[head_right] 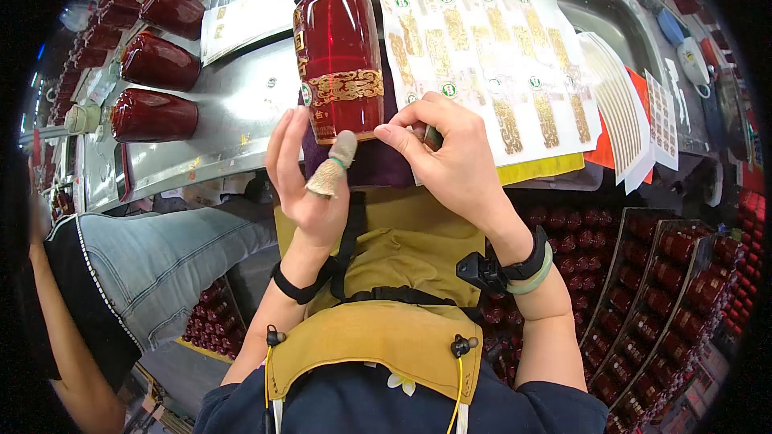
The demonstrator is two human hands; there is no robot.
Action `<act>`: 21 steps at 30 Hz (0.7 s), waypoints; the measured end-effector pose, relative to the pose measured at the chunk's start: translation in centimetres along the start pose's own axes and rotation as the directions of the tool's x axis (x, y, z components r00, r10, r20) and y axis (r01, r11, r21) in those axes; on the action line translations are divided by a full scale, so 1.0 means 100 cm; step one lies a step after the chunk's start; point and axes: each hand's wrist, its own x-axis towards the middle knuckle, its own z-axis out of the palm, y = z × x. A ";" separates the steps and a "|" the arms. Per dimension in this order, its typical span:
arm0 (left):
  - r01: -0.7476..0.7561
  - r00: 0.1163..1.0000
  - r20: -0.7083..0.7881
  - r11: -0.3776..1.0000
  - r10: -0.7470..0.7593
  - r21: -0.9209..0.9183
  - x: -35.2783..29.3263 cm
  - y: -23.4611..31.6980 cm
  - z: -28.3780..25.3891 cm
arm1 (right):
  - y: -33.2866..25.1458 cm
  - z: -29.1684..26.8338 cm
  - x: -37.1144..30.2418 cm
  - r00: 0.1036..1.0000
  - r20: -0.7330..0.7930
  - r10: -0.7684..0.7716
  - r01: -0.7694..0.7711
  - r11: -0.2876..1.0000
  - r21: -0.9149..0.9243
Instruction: Applying gold decorative labels and circular seals to red wine bottles on a production line.
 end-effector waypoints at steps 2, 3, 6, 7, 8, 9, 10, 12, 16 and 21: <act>0.018 0.997 0.071 0.990 -0.009 -0.138 0.001 -0.003 0.001 | -0.001 0.002 0.001 1.000 0.004 0.003 -0.003 1.000 0.018; 0.083 0.996 0.056 0.987 -0.076 -0.139 0.002 -0.010 0.000 | -0.003 0.003 0.001 1.000 0.004 0.016 -0.016 1.000 0.024; 0.036 0.999 -0.009 0.989 -0.037 -0.141 -0.003 -0.019 0.000 | -0.006 0.006 0.003 1.000 0.014 -0.004 0.003 1.000 0.025; 0.128 0.991 -0.022 0.972 -0.135 -0.197 -0.006 -0.020 0.000 | -0.007 0.007 0.003 1.000 0.019 -0.003 0.002 1.000 0.031; 0.176 0.980 -0.042 0.950 -0.193 -0.259 -0.009 -0.021 0.000 | -0.007 0.007 0.003 1.000 0.020 0.006 -0.007 0.999 0.037; 0.217 0.972 -0.034 0.944 -0.233 -0.248 -0.011 -0.022 -0.002 | -0.008 0.007 0.004 1.000 0.021 0.012 -0.013 0.999 0.041; 0.168 0.984 -0.023 0.968 -0.175 -0.187 -0.014 -0.023 -0.003 | -0.008 0.007 0.004 1.000 0.024 0.009 -0.010 0.999 0.042; 0.137 0.990 0.002 0.984 -0.138 -0.116 -0.016 -0.023 -0.005 | -0.008 0.006 0.004 1.000 0.017 0.012 -0.012 1.000 0.026; 0.059 0.998 -0.019 0.997 -0.060 -0.056 -0.011 -0.019 -0.004 | -0.007 0.004 0.004 0.999 0.029 0.018 -0.018 1.000 0.017; 0.005 1.000 -0.016 1.000 -0.005 0.019 -0.003 -0.008 -0.003 | -0.004 0.006 0.004 1.000 0.008 0.022 -0.022 0.999 0.024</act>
